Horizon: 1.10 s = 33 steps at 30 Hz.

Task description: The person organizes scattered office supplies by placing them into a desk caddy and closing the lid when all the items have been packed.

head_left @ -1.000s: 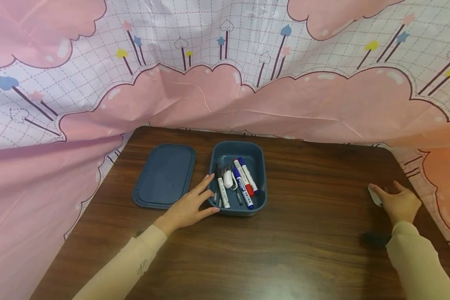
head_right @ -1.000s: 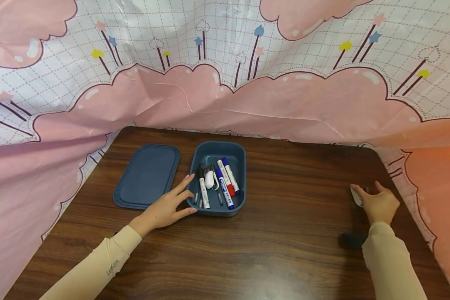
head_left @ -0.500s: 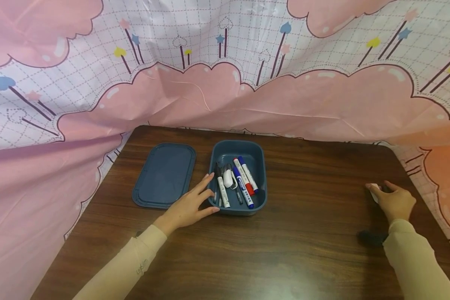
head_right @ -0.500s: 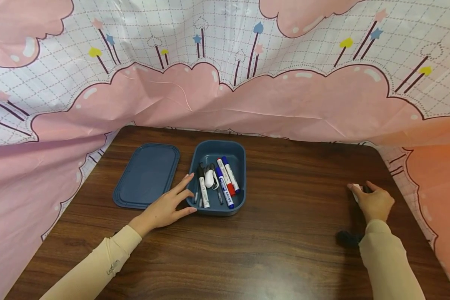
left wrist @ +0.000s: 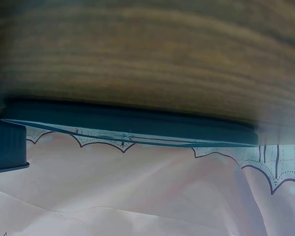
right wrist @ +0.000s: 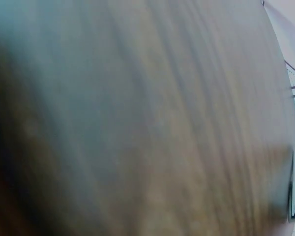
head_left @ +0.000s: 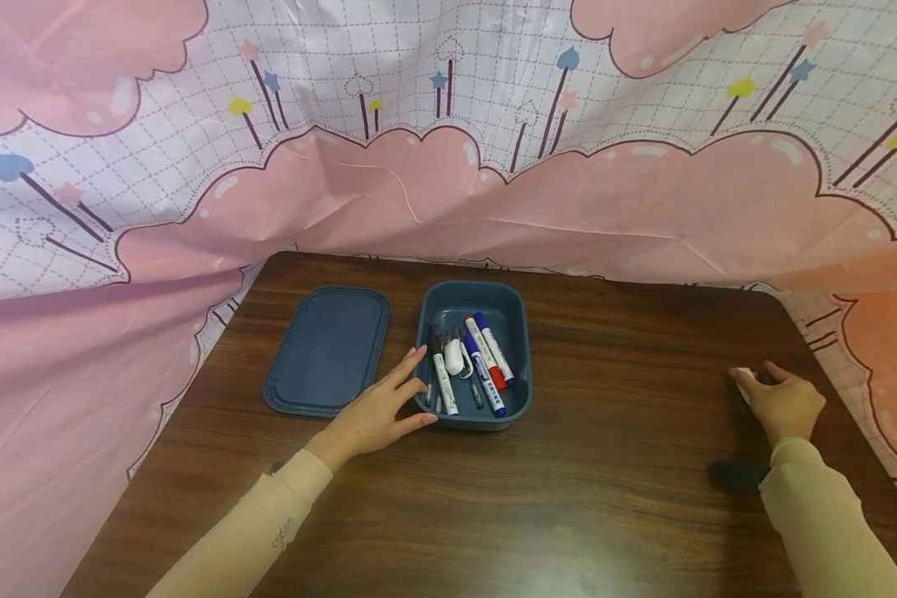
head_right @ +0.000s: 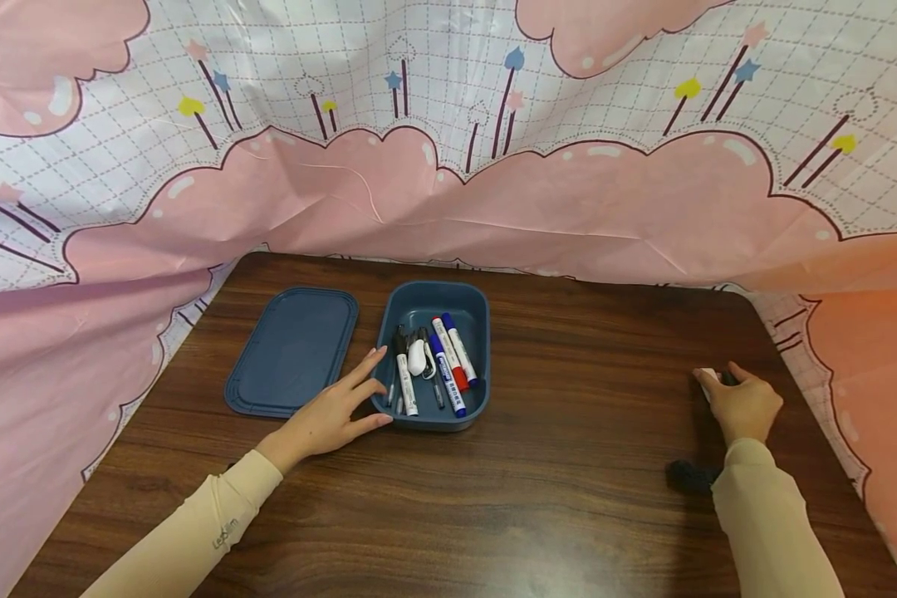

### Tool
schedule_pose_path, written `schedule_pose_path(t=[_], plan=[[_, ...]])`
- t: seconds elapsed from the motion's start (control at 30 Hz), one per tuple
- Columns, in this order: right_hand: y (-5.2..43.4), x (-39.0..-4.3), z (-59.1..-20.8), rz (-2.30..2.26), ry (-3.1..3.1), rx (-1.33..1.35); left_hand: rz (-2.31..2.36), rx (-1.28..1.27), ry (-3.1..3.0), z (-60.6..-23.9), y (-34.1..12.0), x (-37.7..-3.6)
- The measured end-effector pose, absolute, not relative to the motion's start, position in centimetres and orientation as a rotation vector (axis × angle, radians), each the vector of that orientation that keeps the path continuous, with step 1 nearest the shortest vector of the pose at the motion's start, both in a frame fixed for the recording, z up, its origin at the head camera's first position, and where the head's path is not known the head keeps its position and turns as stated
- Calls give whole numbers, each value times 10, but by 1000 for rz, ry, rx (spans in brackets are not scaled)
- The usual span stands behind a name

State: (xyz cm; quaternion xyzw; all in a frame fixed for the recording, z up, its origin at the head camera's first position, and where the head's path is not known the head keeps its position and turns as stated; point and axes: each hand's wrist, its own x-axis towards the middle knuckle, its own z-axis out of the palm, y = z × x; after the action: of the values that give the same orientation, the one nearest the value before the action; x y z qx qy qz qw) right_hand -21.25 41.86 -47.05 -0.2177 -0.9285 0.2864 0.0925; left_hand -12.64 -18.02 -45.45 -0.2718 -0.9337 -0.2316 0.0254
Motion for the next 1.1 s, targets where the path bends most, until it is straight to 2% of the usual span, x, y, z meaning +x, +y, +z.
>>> schedule_pose_path(t=[0.6,1.1], plan=[[400,-216,-452,873,-2666,-518,-716,-846,-2870,-454,-180,-126],[326,-232,-400,989,-2497,-334,-716,-836,-2889,-453,-180,-126]])
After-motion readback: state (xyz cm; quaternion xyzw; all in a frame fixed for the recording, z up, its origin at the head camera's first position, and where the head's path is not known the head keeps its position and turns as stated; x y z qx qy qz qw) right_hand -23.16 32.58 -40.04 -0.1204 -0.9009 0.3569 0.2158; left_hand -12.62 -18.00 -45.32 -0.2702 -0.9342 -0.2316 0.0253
